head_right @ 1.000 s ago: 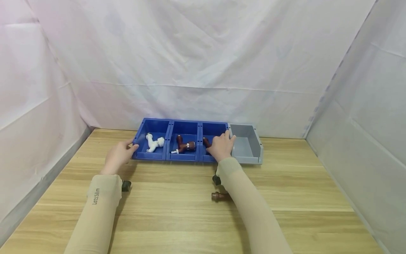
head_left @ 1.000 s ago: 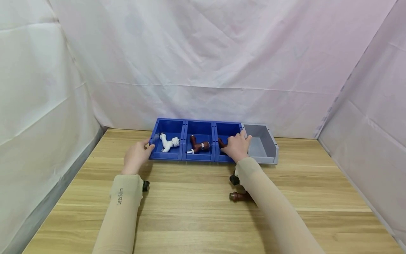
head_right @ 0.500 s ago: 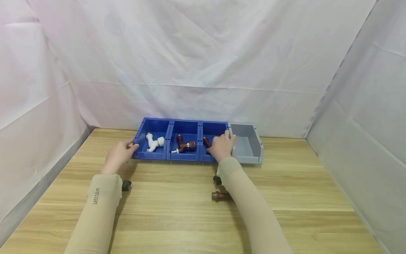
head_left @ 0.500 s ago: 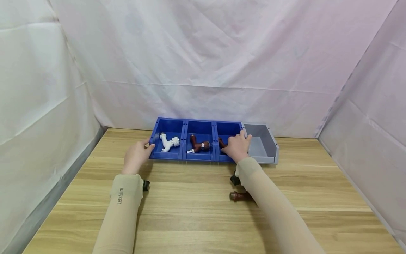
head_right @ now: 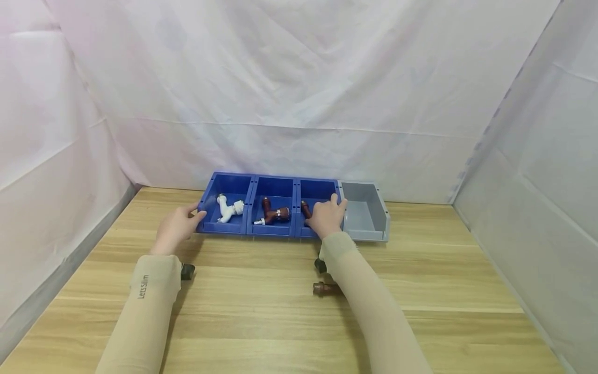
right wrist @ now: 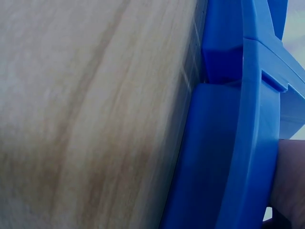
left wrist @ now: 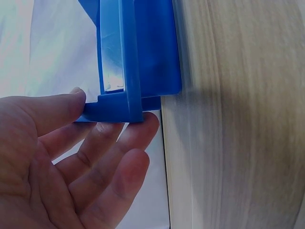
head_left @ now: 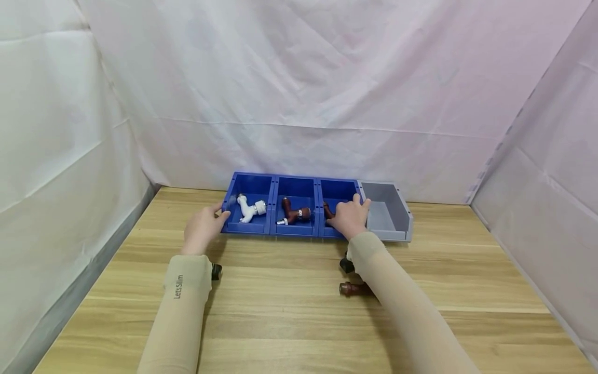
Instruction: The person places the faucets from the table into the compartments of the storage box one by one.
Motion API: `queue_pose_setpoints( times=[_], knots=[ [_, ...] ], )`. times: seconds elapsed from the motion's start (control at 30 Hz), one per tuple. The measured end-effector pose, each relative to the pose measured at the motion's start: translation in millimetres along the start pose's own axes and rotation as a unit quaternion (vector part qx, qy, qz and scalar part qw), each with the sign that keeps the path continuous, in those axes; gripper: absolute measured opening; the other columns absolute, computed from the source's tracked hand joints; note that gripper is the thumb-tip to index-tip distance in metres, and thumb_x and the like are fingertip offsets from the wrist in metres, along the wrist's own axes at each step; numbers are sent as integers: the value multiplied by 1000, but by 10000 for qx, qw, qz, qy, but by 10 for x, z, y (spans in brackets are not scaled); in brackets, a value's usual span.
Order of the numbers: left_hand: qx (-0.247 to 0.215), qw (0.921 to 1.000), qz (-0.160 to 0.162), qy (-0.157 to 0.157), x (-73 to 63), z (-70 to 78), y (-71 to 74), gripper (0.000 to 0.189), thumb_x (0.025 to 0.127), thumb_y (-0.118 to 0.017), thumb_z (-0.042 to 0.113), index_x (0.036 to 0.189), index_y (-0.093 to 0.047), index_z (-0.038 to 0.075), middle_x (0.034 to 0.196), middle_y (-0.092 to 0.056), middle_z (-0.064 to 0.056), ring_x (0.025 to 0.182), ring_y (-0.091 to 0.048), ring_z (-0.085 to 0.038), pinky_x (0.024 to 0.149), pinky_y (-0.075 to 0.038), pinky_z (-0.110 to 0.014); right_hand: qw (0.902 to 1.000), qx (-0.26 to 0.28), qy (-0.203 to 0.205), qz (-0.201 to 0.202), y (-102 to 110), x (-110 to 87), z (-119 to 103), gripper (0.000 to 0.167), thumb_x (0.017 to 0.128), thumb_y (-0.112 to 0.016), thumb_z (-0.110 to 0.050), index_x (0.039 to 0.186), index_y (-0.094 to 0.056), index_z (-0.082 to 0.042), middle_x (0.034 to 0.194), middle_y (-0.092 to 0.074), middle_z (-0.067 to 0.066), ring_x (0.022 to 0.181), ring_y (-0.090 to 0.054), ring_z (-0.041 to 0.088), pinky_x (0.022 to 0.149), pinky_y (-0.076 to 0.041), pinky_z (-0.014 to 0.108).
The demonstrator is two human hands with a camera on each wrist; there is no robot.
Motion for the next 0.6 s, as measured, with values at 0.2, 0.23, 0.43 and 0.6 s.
queue_pose_setpoints(
  times=[0.2,0.23,0.43,0.6],
  knots=[
    [0,9999,80,-68,2,-4,7,51,101,-51,34,144,-46,7,117,-64,-21,93,-61,-34,65,-45,-41,10000,4,-42,-50,22,0,-13,44,81,-70,-57,66,-63,-17,79,-65,6,119,-37,38,100,-18,64],
    [4,9999,95,-88,5,-7,7,51,101,-51,33,144,-47,7,115,-64,-21,92,-61,-34,65,-45,-41,10000,5,-45,-40,23,-2,-16,43,81,-71,-57,66,-63,-17,77,-64,6,118,-38,38,100,-17,64],
    [-23,9999,74,-113,7,-13,6,50,101,-51,33,144,-47,7,118,-64,-22,96,-61,-35,68,-46,-43,10000,-42,-22,-55,29,-14,-16,44,81,-70,-58,65,-63,-18,75,-63,5,116,-39,38,100,-16,65],
    [-54,10000,39,-74,-1,-20,5,51,101,-51,33,144,-46,8,121,-62,-22,99,-61,-36,70,-46,-45,9999,-132,-23,-68,25,-16,-18,47,80,-69,-62,63,-62,-18,70,-61,4,116,-41,38,101,-16,65]
  ],
)
Point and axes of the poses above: each hand's wrist, its own x-axis towards the middle knuckle, its own y-axis out of the back of the hand, z = x × y, the point moved 1 cm from there along x, towards the middle knuckle
